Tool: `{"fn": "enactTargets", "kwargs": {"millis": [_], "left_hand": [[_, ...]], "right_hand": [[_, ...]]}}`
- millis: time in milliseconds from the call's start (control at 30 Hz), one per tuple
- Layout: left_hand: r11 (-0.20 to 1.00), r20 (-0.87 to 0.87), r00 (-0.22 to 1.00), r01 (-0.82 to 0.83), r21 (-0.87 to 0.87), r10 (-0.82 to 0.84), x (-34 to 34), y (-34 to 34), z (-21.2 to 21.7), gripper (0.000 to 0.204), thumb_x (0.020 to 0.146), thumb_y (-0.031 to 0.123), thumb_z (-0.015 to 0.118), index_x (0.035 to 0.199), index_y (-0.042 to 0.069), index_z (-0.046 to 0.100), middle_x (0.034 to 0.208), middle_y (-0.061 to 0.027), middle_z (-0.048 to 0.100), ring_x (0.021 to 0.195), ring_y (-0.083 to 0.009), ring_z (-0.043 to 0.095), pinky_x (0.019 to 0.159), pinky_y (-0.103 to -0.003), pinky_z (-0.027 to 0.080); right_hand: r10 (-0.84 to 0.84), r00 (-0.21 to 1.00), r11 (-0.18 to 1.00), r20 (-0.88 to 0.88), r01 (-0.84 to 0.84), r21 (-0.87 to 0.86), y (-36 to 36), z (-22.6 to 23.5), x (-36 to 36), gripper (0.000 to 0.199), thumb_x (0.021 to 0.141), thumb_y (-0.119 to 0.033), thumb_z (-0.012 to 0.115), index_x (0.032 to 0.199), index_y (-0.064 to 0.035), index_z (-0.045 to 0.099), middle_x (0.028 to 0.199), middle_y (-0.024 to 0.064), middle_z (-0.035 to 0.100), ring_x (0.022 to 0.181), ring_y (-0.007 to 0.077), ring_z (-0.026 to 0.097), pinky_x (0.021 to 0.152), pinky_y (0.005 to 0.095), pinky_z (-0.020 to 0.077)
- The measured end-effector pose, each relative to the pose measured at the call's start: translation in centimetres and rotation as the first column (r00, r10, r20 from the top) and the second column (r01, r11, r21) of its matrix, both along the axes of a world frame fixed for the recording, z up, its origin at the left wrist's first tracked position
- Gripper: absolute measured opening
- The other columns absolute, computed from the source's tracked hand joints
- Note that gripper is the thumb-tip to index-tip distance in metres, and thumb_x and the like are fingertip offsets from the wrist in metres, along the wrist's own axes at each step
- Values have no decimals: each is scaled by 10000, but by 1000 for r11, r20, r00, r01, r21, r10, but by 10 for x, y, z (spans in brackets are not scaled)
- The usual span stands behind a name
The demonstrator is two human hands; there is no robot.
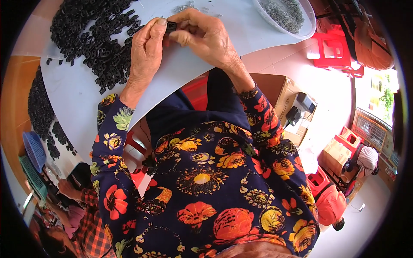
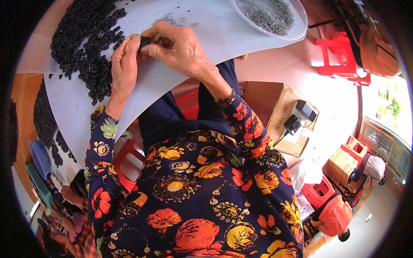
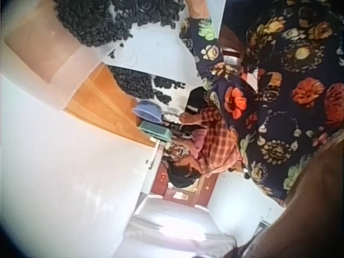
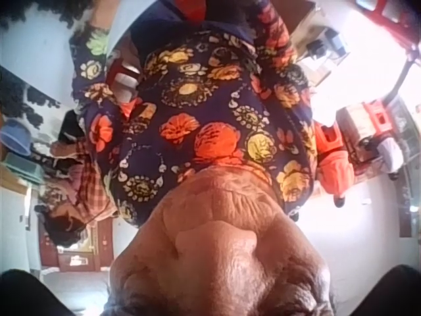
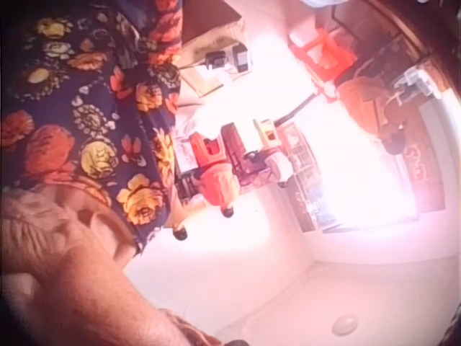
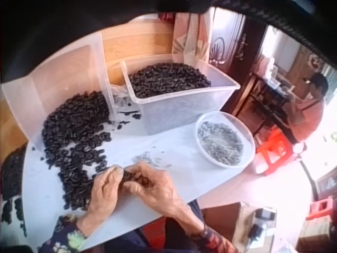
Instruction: The person assembles plastic fasteners by inserting small metal pins into the plastic pieces by hand.
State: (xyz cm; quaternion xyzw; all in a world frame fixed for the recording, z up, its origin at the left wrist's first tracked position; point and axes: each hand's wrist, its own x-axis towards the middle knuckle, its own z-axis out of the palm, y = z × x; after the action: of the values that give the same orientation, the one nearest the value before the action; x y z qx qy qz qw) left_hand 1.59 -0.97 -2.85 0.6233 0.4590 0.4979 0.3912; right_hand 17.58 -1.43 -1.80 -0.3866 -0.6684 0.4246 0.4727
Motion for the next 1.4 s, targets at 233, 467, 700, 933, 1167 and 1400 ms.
{"fn": "enactTargets", "kwargs": {"millis": [233, 467, 700, 933, 1167, 1400], "left_hand": [[998, -48, 997, 56, -40, -58, -1, -3, 7, 329, 974, 284, 485, 840, 0, 584, 617, 11, 490, 576, -76, 405, 527, -250, 353], [992, 25, 995, 103, -73, -101, -2, -2, 4, 339, 968, 311, 484, 801, 25, 554, 623, 37, 454, 577, -56, 348, 528, -234, 317], [983, -25, 993, 111, -147, -116, -5, 0, 9, 333, 962, 314, 495, 787, 36, 545, 624, 54, 443, 579, -40, 325, 520, -218, 295], [988, 17, 995, 98, -118, -97, -1, 4, -1, 306, 952, 296, 518, 806, 36, 584, 631, 61, 478, 567, -24, 332, 503, -208, 290], [980, 117, 979, 178, -90, -167, 2, 4, -3, 263, 938, 283, 558, 859, 39, 618, 684, 43, 545, 631, -28, 421, 575, -191, 353], [971, 70, 981, 189, -149, -181, -1, 9, -4, 277, 940, 288, 561, 845, 31, 606, 687, 31, 551, 659, -40, 458, 606, -202, 381]], "right_hand": [[-15, 1000, 999, 3, 15, -30, 4, 0, 2, 186, 919, -98, 585, 1061, 18, 619, 730, 34, 609, 658, 81, 575, 618, 223, 484], [-34, 999, 997, -10, 33, -71, 3, -4, 1, 183, 919, -86, 585, 1058, 28, 619, 745, 36, 615, 652, 77, 567, 614, 221, 485], [-61, 992, 998, -108, 58, -36, 8, -11, -1, 150, 881, -89, 613, 977, 18, 656, 673, 40, 613, 607, 81, 562, 570, 238, 473], [-53, 994, 998, -93, 52, -20, 9, -11, 4, 171, 904, -109, 587, 988, 23, 655, 660, 34, 604, 604, 76, 557, 560, 233, 467], [-69, 990, 998, -126, 68, -15, 8, -11, 2, 166, 909, -94, 575, 996, 23, 653, 679, 30, 614, 611, 73, 564, 573, 229, 479], [-66, 983, 997, -169, 57, -60, 12, -10, 5, 168, 917, -81, 553, 997, 44, 633, 713, 45, 629, 611, 72, 562, 583, 231, 488]]}}
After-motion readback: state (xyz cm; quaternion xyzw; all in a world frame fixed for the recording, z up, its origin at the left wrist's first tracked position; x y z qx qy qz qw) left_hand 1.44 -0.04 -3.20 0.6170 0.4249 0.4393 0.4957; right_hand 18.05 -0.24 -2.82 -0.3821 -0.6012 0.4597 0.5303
